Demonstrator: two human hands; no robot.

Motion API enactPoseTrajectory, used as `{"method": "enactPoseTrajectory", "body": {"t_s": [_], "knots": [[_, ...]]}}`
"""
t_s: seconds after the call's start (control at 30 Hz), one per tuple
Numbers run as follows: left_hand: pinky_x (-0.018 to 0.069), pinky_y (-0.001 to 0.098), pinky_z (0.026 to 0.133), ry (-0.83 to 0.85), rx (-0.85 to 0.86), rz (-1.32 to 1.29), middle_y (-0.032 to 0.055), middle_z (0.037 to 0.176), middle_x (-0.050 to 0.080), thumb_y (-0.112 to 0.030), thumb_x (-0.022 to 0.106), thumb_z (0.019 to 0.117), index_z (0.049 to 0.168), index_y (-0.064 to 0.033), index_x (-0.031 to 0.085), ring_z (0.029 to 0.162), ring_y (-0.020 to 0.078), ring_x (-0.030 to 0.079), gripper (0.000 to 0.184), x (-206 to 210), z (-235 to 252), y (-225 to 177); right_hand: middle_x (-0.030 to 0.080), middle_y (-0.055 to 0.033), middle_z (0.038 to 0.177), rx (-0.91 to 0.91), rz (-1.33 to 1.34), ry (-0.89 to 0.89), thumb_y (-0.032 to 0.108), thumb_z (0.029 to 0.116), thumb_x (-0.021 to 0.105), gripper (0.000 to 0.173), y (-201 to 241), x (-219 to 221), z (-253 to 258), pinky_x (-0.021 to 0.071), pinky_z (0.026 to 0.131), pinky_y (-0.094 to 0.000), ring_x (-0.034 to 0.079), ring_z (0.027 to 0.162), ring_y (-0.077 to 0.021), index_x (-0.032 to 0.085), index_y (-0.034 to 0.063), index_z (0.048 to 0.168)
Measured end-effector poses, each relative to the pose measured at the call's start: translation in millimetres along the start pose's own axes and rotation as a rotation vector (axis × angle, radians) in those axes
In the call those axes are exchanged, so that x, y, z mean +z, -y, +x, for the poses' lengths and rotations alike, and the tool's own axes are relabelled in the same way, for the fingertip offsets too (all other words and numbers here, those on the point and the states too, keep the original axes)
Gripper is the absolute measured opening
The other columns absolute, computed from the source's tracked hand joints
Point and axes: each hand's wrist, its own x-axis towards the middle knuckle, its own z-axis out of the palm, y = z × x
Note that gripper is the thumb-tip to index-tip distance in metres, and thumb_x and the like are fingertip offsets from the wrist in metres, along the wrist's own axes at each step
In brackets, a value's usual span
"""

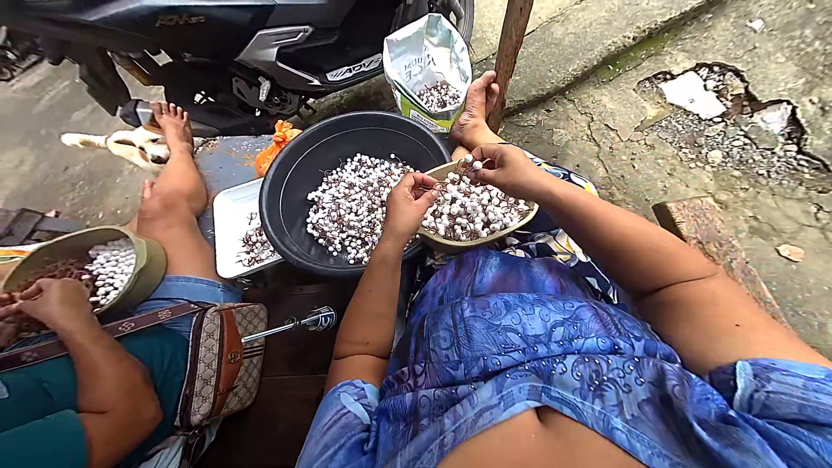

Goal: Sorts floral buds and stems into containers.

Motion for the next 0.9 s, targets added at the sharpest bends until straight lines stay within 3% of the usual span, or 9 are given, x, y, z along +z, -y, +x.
{"method": "enactPoseTrajectory", "body": {"t_s": [0.17,0.23,0.33,0.4,0.47,0.57,0.67,0.8,0.9], "knots": [[0.0595,0.0288,0.073,-0.049,-0.025,0.0,0.0073,0.091,0.069,0.003,0.071,0.0906,0.105,0.0023,0.065,0.073,0.0099,0.066,0.016,-17,-8,5,0.07,-0.0125,0.086,0.3,-0.151,0.592,0.009,0.1007,0.065,0.014,1,-18,0,0.0593,0.073,-0.0352,0.069,0.073,-0.0177,0.067,-0.0048,0.104],[0.06,0.0304,0.074,-0.035,-0.019,0.03,0.008,0.094,0.069,0.0,0.071,0.0927,0.107,0.0007,0.065,0.075,0.0112,0.068,0.016,-22,-11,5,0.068,-0.0126,0.088,0.405,-0.147,0.676,0.009,0.103,0.06,0.016,2,-23,15,0.056,0.072,-0.0322,0.065,0.073,-0.0159,0.065,-0.0062,0.107],[0.0604,0.0295,0.075,-0.049,-0.015,0.014,0.0067,0.093,0.07,0.001,0.071,0.092,0.107,0.0008,0.065,0.074,0.0105,0.068,0.016,-18,-10,2,0.066,-0.0122,0.095,0.32,0.065,0.211,0.01,0.103,0.06,0.021,-5,-43,58,0.0575,0.075,-0.0291,0.066,0.076,-0.0116,0.06,-0.0079,0.114],[0.0612,0.0301,0.076,-0.046,-0.024,-0.02,0.0068,0.093,0.07,0.003,0.071,0.0918,0.107,0.0008,0.064,0.075,0.0111,0.069,0.017,-13,-10,-3,0.061,-0.0211,0.128,0.207,0.225,-0.08,0.02,0.1062,0.057,0.048,10,-58,86,0.0607,0.084,-0.0361,0.071,0.092,-0.0212,0.045,-0.0045,0.145],[0.0621,0.0309,0.078,-0.033,-0.03,-0.042,0.0076,0.096,0.071,0.004,0.07,0.092,0.109,0.0007,0.064,0.077,0.0122,0.071,0.018,-10,-12,-7,0.052,-0.0192,0.146,0.144,0.311,-0.148,0.028,0.1082,0.053,0.06,29,-62,93,0.0607,0.084,-0.0343,0.071,0.097,-0.0209,0.03,0.0033,0.158],[0.0625,0.0313,0.078,-0.032,-0.019,-0.061,0.0084,0.096,0.072,0.005,0.068,0.093,0.108,0.0016,0.063,0.077,0.0131,0.072,0.016,-9,-13,-9,0.065,-0.0177,0.123,0.039,0.269,0.011,0.021,0.1061,0.056,0.048,37,-37,69,0.06,0.079,-0.0339,0.07,0.087,-0.0183,0.044,0.0019,0.149],[0.0599,0.0288,0.074,-0.024,0.023,0.002,0.0068,0.092,0.07,0.001,0.069,0.0936,0.108,0.0001,0.065,0.074,0.01,0.068,0.015,-9,-13,-2,0.065,-0.0204,0.126,0.066,0.124,0.376,0.012,0.1019,0.062,0.049,37,-6,29,0.0598,0.082,-0.041,0.07,0.093,-0.0247,0.048,0.002,0.147],[0.0572,0.0283,0.069,0.07,0.035,0.097,0.0065,0.088,0.069,0.0,0.072,0.0922,0.105,-0.0001,0.066,0.07,0.0093,0.064,0.014,-4,-16,2,0.068,-0.017,0.095,0.051,-0.013,0.441,0.002,0.0977,0.066,0.027,20,17,13,0.0602,0.076,-0.0377,0.069,0.077,-0.0202,0.06,-0.0062,0.123],[0.0574,0.0312,0.074,0.15,0.001,0.157,0.0085,0.094,0.069,-0.004,0.07,0.0947,0.11,0.0013,0.065,0.074,0.0111,0.065,0.016,-4,-14,0,0.067,-0.0154,0.094,0.181,-0.156,0.619,-0.001,0.099,0.063,0.019,20,0,22,0.0579,0.075,-0.035,0.066,0.076,-0.0181,0.062,-0.0065,0.118]]}}
